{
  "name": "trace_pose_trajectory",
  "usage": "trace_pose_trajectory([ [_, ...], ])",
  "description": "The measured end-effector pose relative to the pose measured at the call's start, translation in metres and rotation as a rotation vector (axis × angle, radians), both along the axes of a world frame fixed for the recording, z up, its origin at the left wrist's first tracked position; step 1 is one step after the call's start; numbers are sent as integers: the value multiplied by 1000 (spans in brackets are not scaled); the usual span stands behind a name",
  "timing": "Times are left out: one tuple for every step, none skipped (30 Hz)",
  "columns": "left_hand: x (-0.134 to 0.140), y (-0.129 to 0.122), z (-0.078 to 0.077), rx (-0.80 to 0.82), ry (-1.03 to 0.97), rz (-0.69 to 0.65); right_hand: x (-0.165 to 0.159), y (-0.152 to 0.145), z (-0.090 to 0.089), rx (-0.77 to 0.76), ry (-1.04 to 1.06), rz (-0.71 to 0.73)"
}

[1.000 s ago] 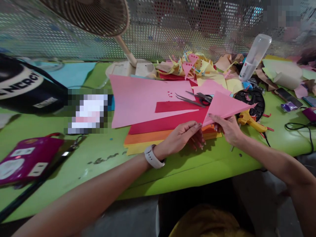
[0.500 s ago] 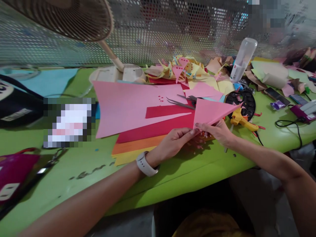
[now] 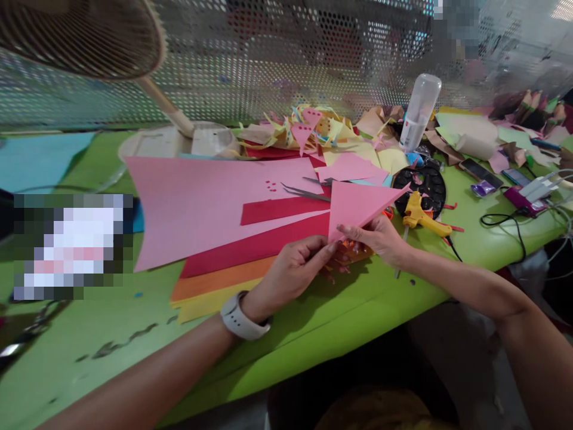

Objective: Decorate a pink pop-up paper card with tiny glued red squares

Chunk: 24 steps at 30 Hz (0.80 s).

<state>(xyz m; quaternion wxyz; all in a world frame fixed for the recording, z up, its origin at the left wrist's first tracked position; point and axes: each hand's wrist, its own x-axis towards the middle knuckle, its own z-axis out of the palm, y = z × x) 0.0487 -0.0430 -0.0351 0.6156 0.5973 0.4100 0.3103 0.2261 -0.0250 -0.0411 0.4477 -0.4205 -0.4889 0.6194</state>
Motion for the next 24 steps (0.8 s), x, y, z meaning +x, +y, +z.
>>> trace_pose_trajectory([
  [0, 0, 0, 8, 7, 1, 0, 1, -1, 7, -2, -16],
  [-1, 0, -1, 18, 13, 2, 0, 1, -1, 15, 2, -28],
  [-1, 0, -1, 28, 20, 1, 0, 1, -2, 20, 10, -38],
  [-2, 0, -1, 36, 26, 0, 0, 2, -2, 21, 18, -43],
  [-2, 0, -2, 44, 30, -2, 0, 2, -2, 15, 23, -44],
  [-3, 1, -2, 49, 31, -6, 0, 2, -2, 8, 27, -47],
  [-4, 1, -3, 52, 33, -11, 0, 3, -1, 1, 30, -52],
  [-5, 2, -3, 53, 38, -15, 1, 4, 0, -4, 32, -56],
  [-6, 3, -3, 53, 45, -19, 3, 5, 0, -11, 35, -59],
  [-7, 4, -3, 53, 53, -20, 5, 7, 1, -17, 39, -67],
  [-9, 4, -2, 53, 61, -16, 7, 9, 2, -22, 45, -82],
  [-10, 6, -2, 51, 70, -10, 9, 11, 3, -26, 54, -101],
  [-12, 7, 0, 48, 75, -3, 12, 13, 5, -30, 65, -125],
  [-14, 9, 1, 43, 76, 3, 15, 15, 6, -33, 77, -154],
  [-17, 11, 3, 38, 76, 6, 17, 18, 8, -32, 88, -187],
  [-19, 13, 6, 32, 77, 3, 20, 20, 11, -27, 96, -224],
  [-21, 15, 8, 28, 80, -2, 22, 22, 13, -20, 102, -264],
  [-24, 18, 10, 24, 88, -10, 25, 24, 16, -12, 108, -303],
  [-27, 21, 11, 22, 97, -16, 27, 26, 18, -3, 112, -338],
  [-29, 24, 12, 21, 106, -21, 28, 27, 20, 5, 115, -363],
  [-32, 26, 12, 24, 112, -28, 30, 28, 22, 11, 114, -379],
  [-34, 29, 12, 33, 114, -34, 31, 29, 23, 16, 113, -385],
  [-36, 30, 11, 47, 113, -41, 31, 29, 24, 20, 117, -385],
  [-37, 32, 9, 65, 110, -43, 31, 29, 24, 17, 124, -377],
])
